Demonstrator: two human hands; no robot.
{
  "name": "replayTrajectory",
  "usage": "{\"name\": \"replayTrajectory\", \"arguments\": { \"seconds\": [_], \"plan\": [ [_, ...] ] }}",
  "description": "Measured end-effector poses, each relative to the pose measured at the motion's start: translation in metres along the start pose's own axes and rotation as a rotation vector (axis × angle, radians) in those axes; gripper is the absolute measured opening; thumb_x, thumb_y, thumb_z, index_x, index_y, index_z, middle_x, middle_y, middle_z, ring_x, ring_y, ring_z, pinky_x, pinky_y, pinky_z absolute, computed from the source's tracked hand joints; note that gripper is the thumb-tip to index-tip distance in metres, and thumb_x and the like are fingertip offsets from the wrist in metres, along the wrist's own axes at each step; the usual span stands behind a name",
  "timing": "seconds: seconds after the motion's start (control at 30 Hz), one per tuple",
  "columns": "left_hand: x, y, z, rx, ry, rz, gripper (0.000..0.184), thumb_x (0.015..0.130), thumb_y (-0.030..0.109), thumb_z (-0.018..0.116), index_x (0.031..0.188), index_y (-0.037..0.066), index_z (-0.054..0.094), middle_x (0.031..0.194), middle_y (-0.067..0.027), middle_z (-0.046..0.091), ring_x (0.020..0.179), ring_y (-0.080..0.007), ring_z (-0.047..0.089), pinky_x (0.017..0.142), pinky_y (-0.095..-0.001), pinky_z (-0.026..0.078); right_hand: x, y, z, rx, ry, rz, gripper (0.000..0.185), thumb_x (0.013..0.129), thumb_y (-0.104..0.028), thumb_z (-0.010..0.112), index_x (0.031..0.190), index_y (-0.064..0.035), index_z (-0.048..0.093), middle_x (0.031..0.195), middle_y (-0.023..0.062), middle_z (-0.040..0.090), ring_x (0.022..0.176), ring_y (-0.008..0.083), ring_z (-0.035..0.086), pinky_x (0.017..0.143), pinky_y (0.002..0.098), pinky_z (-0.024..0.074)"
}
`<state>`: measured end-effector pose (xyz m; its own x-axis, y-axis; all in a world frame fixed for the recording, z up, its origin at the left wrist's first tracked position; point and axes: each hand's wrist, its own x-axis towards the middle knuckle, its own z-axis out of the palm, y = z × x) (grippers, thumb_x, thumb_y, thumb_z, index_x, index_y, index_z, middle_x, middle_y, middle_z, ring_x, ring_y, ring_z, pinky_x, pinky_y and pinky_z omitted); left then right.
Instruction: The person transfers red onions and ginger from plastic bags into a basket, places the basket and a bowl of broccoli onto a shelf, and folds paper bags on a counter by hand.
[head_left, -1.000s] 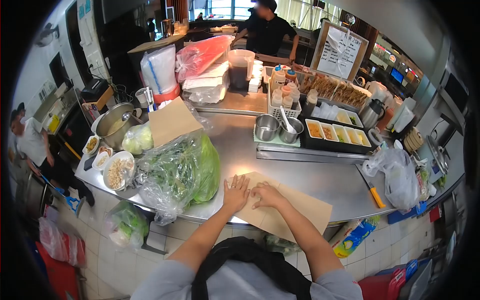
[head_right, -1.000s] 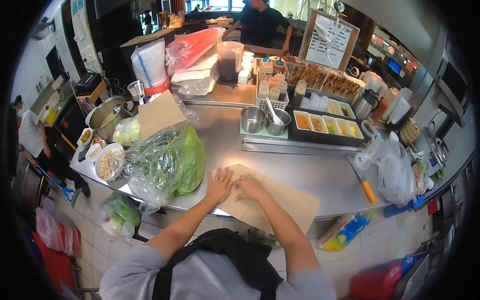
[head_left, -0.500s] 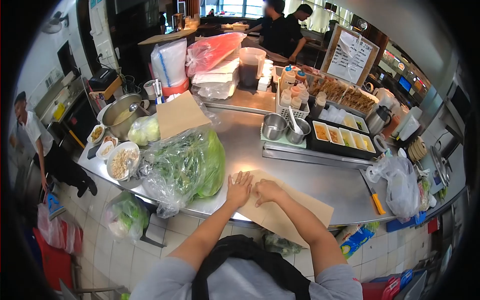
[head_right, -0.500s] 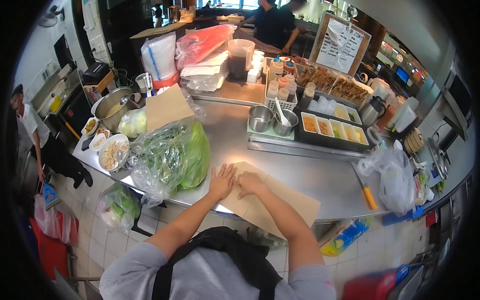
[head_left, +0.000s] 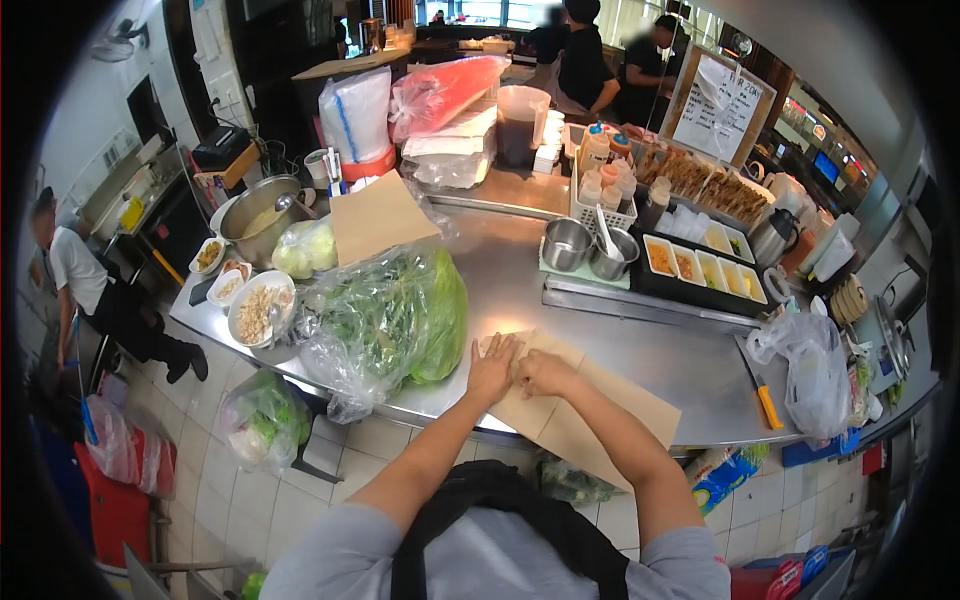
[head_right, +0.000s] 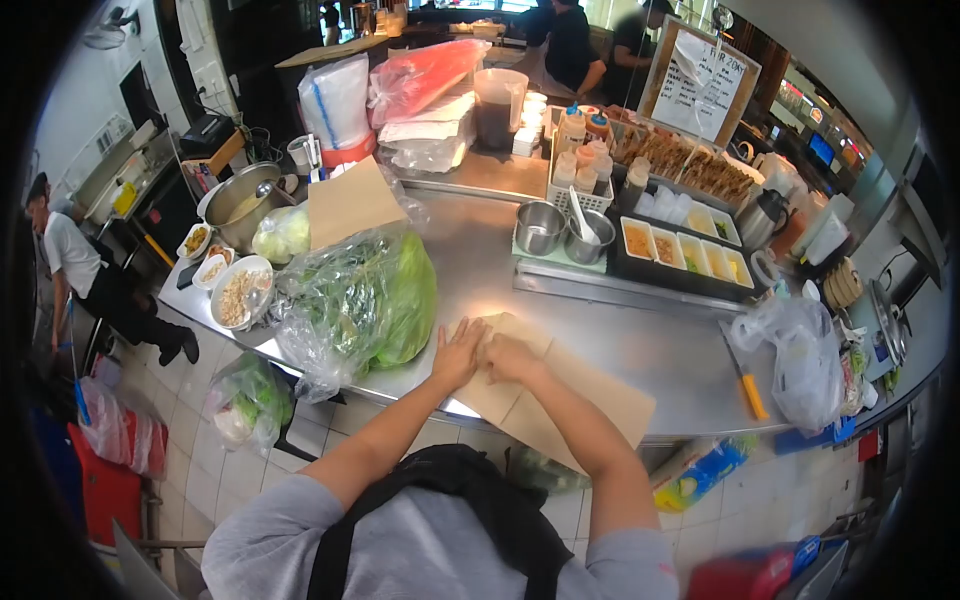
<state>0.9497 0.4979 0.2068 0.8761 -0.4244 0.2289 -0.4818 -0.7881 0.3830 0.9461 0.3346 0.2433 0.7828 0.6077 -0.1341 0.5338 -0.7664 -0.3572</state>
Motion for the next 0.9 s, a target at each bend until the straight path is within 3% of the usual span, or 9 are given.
{"name": "replayTrajectory", "arguments": {
  "seconds": [0.2, 0.3, 0.43, 0.5, 0.57, 0.67, 0.73, 0.87, 0.9],
  "plan": [
    [-0.003, -0.004, 0.015, 0.086, -0.009, 0.025, 0.053, 0.082, 0.014, 0.047, 0.134, 0.011, 0.037, 0.142, -0.0044, 0.035, 0.133, -0.0245, 0.028, 0.103, -0.0602, 0.016, -0.021, -0.025, -0.030, 0.138, 0.169, -0.083, 0.021, 0.061, -0.016, 0.075, 0.076, -0.0084, 0.063, 0.075, 0.0088, 0.060, 0.081, 0.0282, 0.057, 0.074, 0.0387, 0.0454],
    [-0.002, -0.003, 0.010, 0.095, 0.022, 0.032, 0.051, 0.082, 0.012, 0.043, 0.132, 0.010, 0.039, 0.141, -0.0037, 0.036, 0.133, -0.0234, 0.028, 0.105, -0.0598, 0.011, -0.024, -0.021, -0.013, 0.067, 0.123, 0.087, 0.020, 0.061, -0.015, 0.076, 0.075, -0.0100, 0.064, 0.080, 0.0102, 0.062, 0.081, 0.0286, 0.059, 0.074, 0.0384, 0.0464],
    [-0.001, -0.002, 0.010, 0.121, 0.006, 0.027, 0.050, 0.083, 0.012, 0.041, 0.133, 0.010, 0.039, 0.141, -0.0034, 0.035, 0.133, -0.0231, 0.028, 0.105, -0.0600, 0.009, -0.023, -0.026, -0.022, 0.007, -0.001, 0.127, 0.025, 0.063, -0.021, 0.074, 0.082, -0.0075, 0.064, 0.084, 0.0120, 0.062, 0.091, 0.0283, 0.056, 0.079, 0.0391, 0.0441],
    [0.000, -0.001, 0.008, 0.101, -0.015, 0.011, 0.050, 0.083, 0.012, 0.040, 0.133, 0.011, 0.038, 0.142, -0.0031, 0.035, 0.134, -0.0229, 0.027, 0.105, -0.0603, 0.007, -0.027, -0.032, -0.016, -0.078, 0.138, 0.127, 0.025, 0.065, -0.023, 0.074, 0.084, -0.0103, 0.067, 0.085, 0.0105, 0.063, 0.094, 0.0266, 0.056, 0.082, 0.0418, 0.0420],
    [0.000, -0.002, 0.010, 0.087, -0.020, 0.001, 0.050, 0.084, 0.013, 0.040, 0.134, 0.011, 0.037, 0.142, -0.0027, 0.034, 0.134, -0.0227, 0.026, 0.105, -0.0608, 0.006, -0.024, -0.033, -0.017, -0.124, 0.000, 0.150, 0.021, 0.065, -0.022, 0.073, 0.083, -0.0120, 0.068, 0.087, 0.0064, 0.063, 0.095, 0.0239, 0.055, 0.083, 0.0423, 0.0407],
    [0.001, -0.002, 0.008, 0.090, 0.002, 0.008, 0.050, 0.084, 0.013, 0.040, 0.134, 0.011, 0.037, 0.142, -0.0025, 0.034, 0.134, -0.0225, 0.027, 0.105, -0.0615, 0.006, -0.027, -0.030, -0.018, -0.126, 0.028, 0.093, 0.015, 0.067, -0.019, 0.071, 0.079, -0.0116, 0.068, 0.088, 0.0029, 0.062, 0.094, 0.0226, 0.054, 0.081, 0.0409, 0.0405],
    [-0.001, -0.002, 0.006, 0.087, 0.020, 0.023, 0.051, 0.083, 0.012, 0.042, 0.134, 0.010, 0.037, 0.141, -0.0046, 0.036, 0.132, -0.0246, 0.030, 0.103, -0.0630, 0.011, -0.030, -0.034, -0.019, -0.029, 0.214, 0.016, 0.014, 0.066, -0.016, 0.070, 0.078, -0.0105, 0.068, 0.090, 0.0050, 0.061, 0.093, 0.0237, 0.053, 0.081, 0.0418, 0.0409],
    [-0.002, 0.000, 0.004, 0.052, 0.002, 0.009, 0.051, 0.082, 0.010, 0.042, 0.133, 0.011, 0.038, 0.141, -0.0058, 0.035, 0.133, -0.0246, 0.027, 0.102, -0.0642, 0.010, -0.040, -0.048, -0.026, 0.008, 0.304, -0.001, 0.011, 0.067, -0.014, 0.069, 0.075, -0.0090, 0.066, 0.093, 0.0068, 0.057, 0.094, 0.0245, 0.051, 0.082, 0.0415, 0.0393],
    [-0.004, 0.000, 0.004, 0.134, 0.067, 0.058, 0.048, 0.082, 0.012, 0.045, 0.130, 0.010, 0.043, 0.138, -0.0073, 0.039, 0.131, -0.0246, 0.031, 0.104, -0.0598, 0.014, -0.044, -0.054, -0.027, -0.055, 0.459, -0.044, 0.011, 0.067, -0.014, 0.068, 0.075, -0.0081, 0.064, 0.094, 0.0083, 0.055, 0.093, 0.0257, 0.051, 0.081, 0.0405, 0.0401]
  ]
}}
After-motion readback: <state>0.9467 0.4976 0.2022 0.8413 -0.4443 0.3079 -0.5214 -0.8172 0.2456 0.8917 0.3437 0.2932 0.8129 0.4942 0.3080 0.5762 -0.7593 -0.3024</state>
